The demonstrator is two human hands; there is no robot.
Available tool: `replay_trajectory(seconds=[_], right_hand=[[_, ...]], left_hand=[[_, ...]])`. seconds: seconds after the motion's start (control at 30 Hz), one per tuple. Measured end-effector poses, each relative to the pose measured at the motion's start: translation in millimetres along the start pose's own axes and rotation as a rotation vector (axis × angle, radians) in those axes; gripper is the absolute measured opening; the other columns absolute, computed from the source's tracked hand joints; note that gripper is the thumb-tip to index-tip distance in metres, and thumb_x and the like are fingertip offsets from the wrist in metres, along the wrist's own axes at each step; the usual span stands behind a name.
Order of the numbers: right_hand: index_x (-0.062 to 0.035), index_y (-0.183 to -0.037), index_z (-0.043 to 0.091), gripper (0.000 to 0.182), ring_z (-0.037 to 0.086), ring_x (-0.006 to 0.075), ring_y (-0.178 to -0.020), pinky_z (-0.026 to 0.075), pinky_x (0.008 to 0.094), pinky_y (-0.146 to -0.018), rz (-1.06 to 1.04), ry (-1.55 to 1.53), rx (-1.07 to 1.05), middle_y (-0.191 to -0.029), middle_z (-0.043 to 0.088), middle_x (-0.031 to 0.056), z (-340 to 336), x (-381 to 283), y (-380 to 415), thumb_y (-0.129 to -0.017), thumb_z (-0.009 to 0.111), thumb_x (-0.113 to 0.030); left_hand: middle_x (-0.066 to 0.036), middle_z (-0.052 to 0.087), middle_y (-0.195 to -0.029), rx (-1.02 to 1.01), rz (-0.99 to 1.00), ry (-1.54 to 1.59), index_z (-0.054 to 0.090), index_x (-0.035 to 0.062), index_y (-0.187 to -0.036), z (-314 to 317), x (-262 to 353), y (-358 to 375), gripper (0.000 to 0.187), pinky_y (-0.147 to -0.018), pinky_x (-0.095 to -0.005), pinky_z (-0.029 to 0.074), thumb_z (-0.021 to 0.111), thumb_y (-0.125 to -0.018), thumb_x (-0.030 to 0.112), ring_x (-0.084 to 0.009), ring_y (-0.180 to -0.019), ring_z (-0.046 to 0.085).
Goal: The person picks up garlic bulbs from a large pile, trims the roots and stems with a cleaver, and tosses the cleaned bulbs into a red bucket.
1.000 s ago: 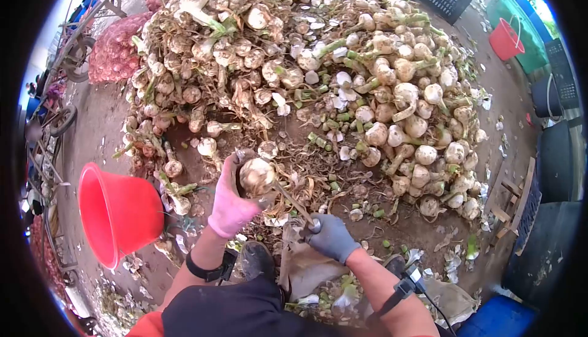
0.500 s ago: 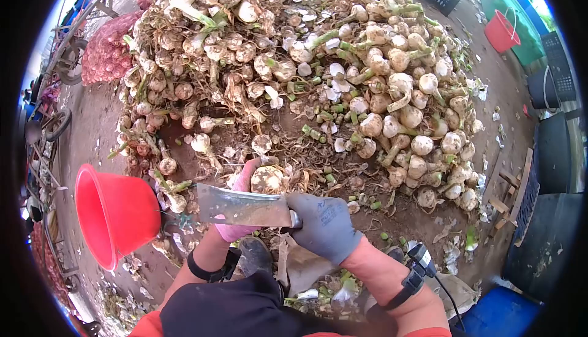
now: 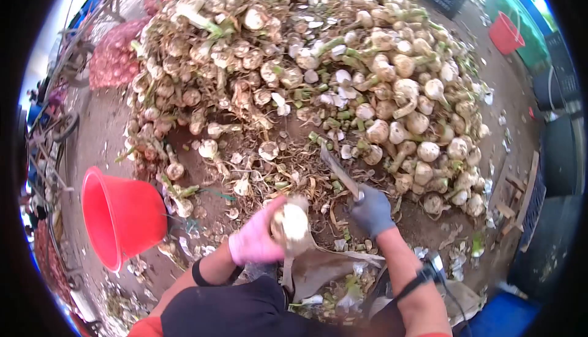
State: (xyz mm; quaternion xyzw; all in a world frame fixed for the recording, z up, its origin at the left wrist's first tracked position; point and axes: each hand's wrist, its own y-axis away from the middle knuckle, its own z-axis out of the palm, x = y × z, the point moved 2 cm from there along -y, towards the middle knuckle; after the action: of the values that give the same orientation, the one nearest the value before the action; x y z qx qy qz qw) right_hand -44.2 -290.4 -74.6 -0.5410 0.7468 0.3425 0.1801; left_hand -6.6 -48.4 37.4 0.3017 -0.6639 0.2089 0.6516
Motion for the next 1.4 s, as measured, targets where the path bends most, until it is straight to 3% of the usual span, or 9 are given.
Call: replay_trajectory(seconds=[0.1,0.27,0.37,0.47,0.63,0.73,0.9,1.13,1.4], right_hand=[[-0.007,-0.092,0.069,0.018,0.067,0.0269,-0.072,0.053,0.036,-0.067,0.014,-0.154,-0.009,-0.078,0.069,0.014,10,-6,11,-0.077,0.071,-0.017],[-0.001,-0.08,0.066,0.004,0.063,0.0121,-0.07,0.05,0.0297,-0.067,0.082,-0.731,-0.004,-0.075,0.069,0.0057,41,-14,18,-0.077,0.068,-0.002],[-0.0018,-0.08,0.065,0.005,0.06,0.0082,-0.071,0.049,0.0268,-0.066,0.182,-0.624,-0.082,-0.076,0.068,0.0026,35,-16,14,-0.077,0.069,-0.001],[-0.0032,-0.079,0.063,0.008,0.056,0.0062,-0.069,0.048,0.0254,-0.065,0.128,-0.615,-0.098,-0.073,0.065,0.0009,26,-34,15,-0.076,0.07,-0.001],[-0.0037,-0.078,0.062,0.012,0.055,0.0059,-0.068,0.046,0.0251,-0.062,0.072,-0.609,-0.077,-0.071,0.063,-0.0001,22,-43,17,-0.077,0.073,-0.003],[-0.0032,-0.079,0.063,0.012,0.056,0.0066,-0.068,0.047,0.0254,-0.062,0.084,-0.647,-0.098,-0.072,0.064,0.0005,15,-49,19,-0.078,0.074,-0.005],[-0.0029,-0.083,0.064,0.012,0.058,0.0074,-0.068,0.047,0.0254,-0.063,0.024,-0.664,-0.119,-0.073,0.065,0.0005,4,-68,19,-0.079,0.075,-0.005],[-0.0031,-0.084,0.064,0.011,0.055,0.0049,-0.067,0.045,0.0242,-0.061,0.043,-0.69,-0.16,-0.072,0.062,-0.0014,8,-76,22,-0.08,0.074,-0.005],[-0.0031,-0.084,0.063,0.012,0.057,0.0066,-0.069,0.047,0.0247,-0.063,-0.009,-0.645,-0.214,-0.074,0.063,-0.0004,0,-90,21,-0.08,0.074,-0.006]], left_hand=[[-0.006,0.061,-0.111,0.217,-0.417,0.265,0.037,0.0005,-0.136,-9,-32,-30,0.076,-0.091,-0.0276,0.05,0.079,-0.072,0.006,-0.0143,-0.1,0.062],[-0.015,0.043,-0.138,0.057,0.072,0.608,0.019,0.0043,-0.149,-5,29,-83,0.102,-0.103,-0.0366,0.044,0.084,-0.07,0.008,-0.0227,-0.12,0.051],[-0.016,0.053,-0.128,0.478,0.035,-0.209,0.04,0.0058,-0.139,-59,-47,-98,0.082,-0.105,-0.0376,0.041,0.083,-0.07,0.017,-0.027,-0.12,0.051],[-0.018,0.05,-0.129,0.408,-0.568,-1.138,0.048,0.0083,-0.132,-86,-111,-78,0.071,-0.104,-0.0455,0.038,0.079,-0.073,0.031,-0.0305,-0.12,0.049],[-0.012,0.061,-0.117,0.513,-0.466,-0.655,0.052,0.0023,-0.126,-70,-96,-50,0.062,-0.098,-0.0372,0.046,0.081,-0.073,0.019,-0.0287,-0.109,0.059],[-0.01,0.062,-0.11,0.599,-0.232,0.284,0.048,0.0037,-0.13,-52,-75,-30,0.061,-0.098,-0.0373,0.048,0.077,-0.079,0.018,-0.0236,-0.1,0.063],[-0.008,0.061,-0.108,0.189,-0.101,1.257,0.05,0.0068,-0.126,-39,-40,-9,0.056,-0.099,-0.041,0.049,0.073,-0.085,0.037,-0.0216,-0.098,0.062],[-0.011,0.059,-0.111,0.344,-0.13,1.336,0.053,0.0069,-0.123,-40,-48,10,0.062,-0.086,-0.0395,0.053,0.054,-0.089,0.059,-0.0202,-0.09,0.056],[-0.005,0.06,-0.109,0.649,0.116,1.032,0.055,0.0058,-0.122,-104,-5,64,0.044,-0.09,-0.0278,0.051,0.072,-0.084,0.02,-0.0139,-0.094,0.059]])
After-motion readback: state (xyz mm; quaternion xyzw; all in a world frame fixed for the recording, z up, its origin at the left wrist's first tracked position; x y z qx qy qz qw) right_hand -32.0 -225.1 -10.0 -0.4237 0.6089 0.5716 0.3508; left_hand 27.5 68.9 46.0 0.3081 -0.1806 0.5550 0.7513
